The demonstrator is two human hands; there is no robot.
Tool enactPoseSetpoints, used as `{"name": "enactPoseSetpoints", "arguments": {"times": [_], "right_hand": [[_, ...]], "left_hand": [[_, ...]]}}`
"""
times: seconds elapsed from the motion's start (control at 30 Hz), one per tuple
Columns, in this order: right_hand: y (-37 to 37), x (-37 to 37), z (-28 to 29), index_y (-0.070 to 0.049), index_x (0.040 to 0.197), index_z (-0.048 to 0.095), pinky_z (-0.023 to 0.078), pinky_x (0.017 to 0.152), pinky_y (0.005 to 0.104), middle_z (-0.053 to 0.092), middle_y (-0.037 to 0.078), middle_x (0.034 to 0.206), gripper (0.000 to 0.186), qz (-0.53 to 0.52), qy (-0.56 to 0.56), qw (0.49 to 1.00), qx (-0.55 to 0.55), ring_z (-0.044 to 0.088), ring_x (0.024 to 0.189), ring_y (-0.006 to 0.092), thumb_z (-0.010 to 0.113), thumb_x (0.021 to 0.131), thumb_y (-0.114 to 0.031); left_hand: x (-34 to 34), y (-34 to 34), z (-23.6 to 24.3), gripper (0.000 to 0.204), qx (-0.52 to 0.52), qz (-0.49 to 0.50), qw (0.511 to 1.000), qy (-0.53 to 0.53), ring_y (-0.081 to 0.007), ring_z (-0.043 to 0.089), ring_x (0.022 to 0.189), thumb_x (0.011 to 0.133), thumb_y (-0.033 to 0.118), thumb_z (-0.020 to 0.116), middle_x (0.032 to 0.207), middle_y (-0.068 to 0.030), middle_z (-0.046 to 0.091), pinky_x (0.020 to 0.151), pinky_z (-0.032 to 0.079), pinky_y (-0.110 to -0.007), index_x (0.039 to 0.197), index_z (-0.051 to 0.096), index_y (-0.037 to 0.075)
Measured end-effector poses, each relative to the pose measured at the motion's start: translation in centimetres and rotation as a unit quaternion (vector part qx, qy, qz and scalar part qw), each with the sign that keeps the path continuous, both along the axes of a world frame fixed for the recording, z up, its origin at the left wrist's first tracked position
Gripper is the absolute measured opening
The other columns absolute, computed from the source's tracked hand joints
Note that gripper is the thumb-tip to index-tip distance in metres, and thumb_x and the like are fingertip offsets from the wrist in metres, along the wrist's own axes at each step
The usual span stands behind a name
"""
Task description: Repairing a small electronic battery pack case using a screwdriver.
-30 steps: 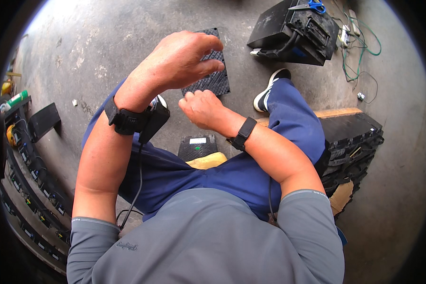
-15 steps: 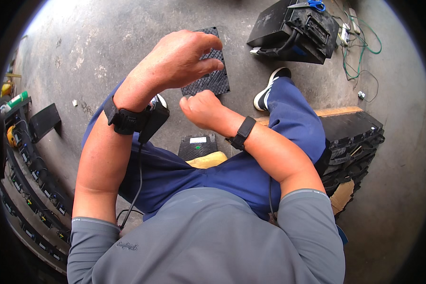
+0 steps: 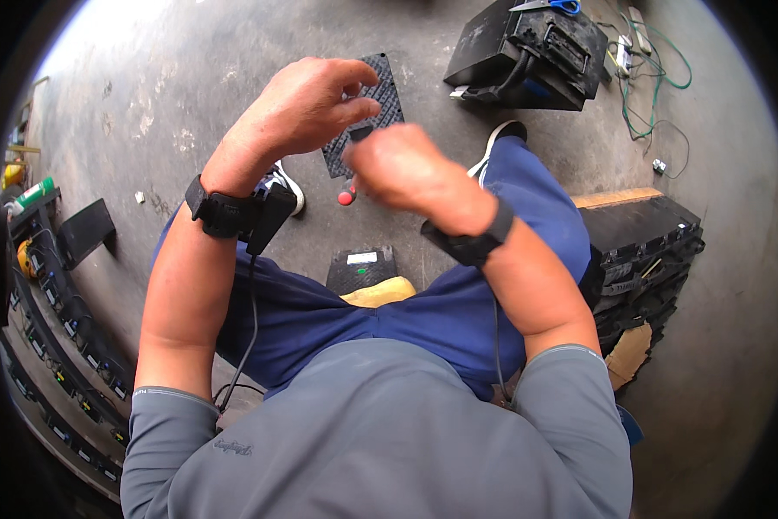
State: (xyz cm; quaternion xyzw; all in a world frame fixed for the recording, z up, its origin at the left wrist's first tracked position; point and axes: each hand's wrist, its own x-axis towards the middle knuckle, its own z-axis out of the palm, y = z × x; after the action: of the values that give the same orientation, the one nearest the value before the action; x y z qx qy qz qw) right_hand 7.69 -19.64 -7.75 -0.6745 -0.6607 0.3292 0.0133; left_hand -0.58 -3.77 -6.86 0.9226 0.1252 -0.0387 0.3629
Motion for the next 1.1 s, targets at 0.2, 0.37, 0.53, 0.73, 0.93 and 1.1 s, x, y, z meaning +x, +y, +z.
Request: {"name": "enactPoseSetpoints", "arguments": {"times": [0.2, 0.37, 0.53, 0.73, 0.93, 1.1], "right_hand": [[-0.4, 7.7, 6.4, -0.007, 0.107, 0.070, 0.058, 0.073, 0.0464, 0.072, 0.018, 0.087, 0.031, -0.206, 0.005, 0.950, 0.233, 0.071, 0.083, 0.0361, 0.071, 0.088, -0.032], [-1.5, 8.9, 1.2, -0.008, 0.103, 0.069, 0.056, 0.076, 0.0471, 0.072, 0.018, 0.091, 0.026, -0.172, -0.054, 0.971, 0.157, 0.070, 0.087, 0.0380, 0.072, 0.087, -0.028], [-1.6, 9.7, 1.1, -0.007, 0.097, 0.068, 0.056, 0.075, 0.0499, 0.071, 0.018, 0.084, 0.024, -0.198, -0.021, 0.964, 0.176, 0.070, 0.087, 0.0398, 0.073, 0.086, -0.028], [-0.8, 8.8, 1.5, -0.006, 0.092, 0.066, 0.055, 0.073, 0.0508, 0.071, 0.020, 0.082, 0.025, -0.215, 0.020, 0.961, 0.173, 0.070, 0.084, 0.0416, 0.071, 0.088, -0.030], [-2.0, 10.5, 1.0, -0.010, 0.109, 0.070, 0.056, 0.078, 0.0475, 0.073, 0.019, 0.090, 0.029, -0.234, 0.001, 0.951, 0.202, 0.071, 0.090, 0.0384, 0.072, 0.087, -0.029], [-1.7, 10.5, 2.3, -0.007, 0.110, 0.071, 0.057, 0.081, 0.0450, 0.074, 0.019, 0.095, 0.027, -0.264, -0.006, 0.946, 0.186, 0.072, 0.091, 0.0352, 0.069, 0.091, -0.026]], "left_hand": [[-0.8, -0.7, -2.5, 0.030, 0.017, -0.041, 0.996, 0.074, -0.0384, 0.069, 0.092, 0.085, 0.031, 0.074, 0.091, -0.0187, 0.071, 0.080, 0.054, -0.048, 0.101, 0.071, 0.006], [-4.1, -2.9, -5.6, 0.037, 0.005, -0.088, 0.978, 0.188, -0.0393, 0.068, 0.094, 0.081, 0.033, 0.078, 0.095, -0.0196, 0.072, 0.082, 0.053, -0.049, 0.103, 0.070, 0.004], [-6.4, -5.5, -8.3, 0.048, 0.024, -0.127, 0.954, 0.271, -0.0409, 0.069, 0.093, 0.081, 0.043, 0.078, 0.093, -0.0218, 0.072, 0.080, 0.054, -0.050, 0.110, 0.067, 0.005], [-7.6, -5.9, -9.4, 0.047, 0.026, -0.116, 0.936, 0.332, -0.0404, 0.070, 0.088, 0.082, 0.047, 0.077, 0.087, -0.0204, 0.071, 0.076, 0.053, -0.052, 0.101, 0.063, 0.006], [-6.9, -6.5, -11.0, 0.035, 0.016, -0.148, 0.942, 0.302, -0.0417, 0.069, 0.082, 0.078, 0.034, 0.076, 0.084, -0.0214, 0.070, 0.075, 0.054, -0.052, 0.095, 0.065, 0.005], [-6.8, -7.1, -9.1, 0.029, -0.001, -0.138, 0.957, 0.253, -0.0383, 0.069, 0.090, 0.077, 0.023, 0.073, 0.095, -0.0171, 0.068, 0.079, 0.055, -0.049, 0.103, 0.067, 0.010]]}}
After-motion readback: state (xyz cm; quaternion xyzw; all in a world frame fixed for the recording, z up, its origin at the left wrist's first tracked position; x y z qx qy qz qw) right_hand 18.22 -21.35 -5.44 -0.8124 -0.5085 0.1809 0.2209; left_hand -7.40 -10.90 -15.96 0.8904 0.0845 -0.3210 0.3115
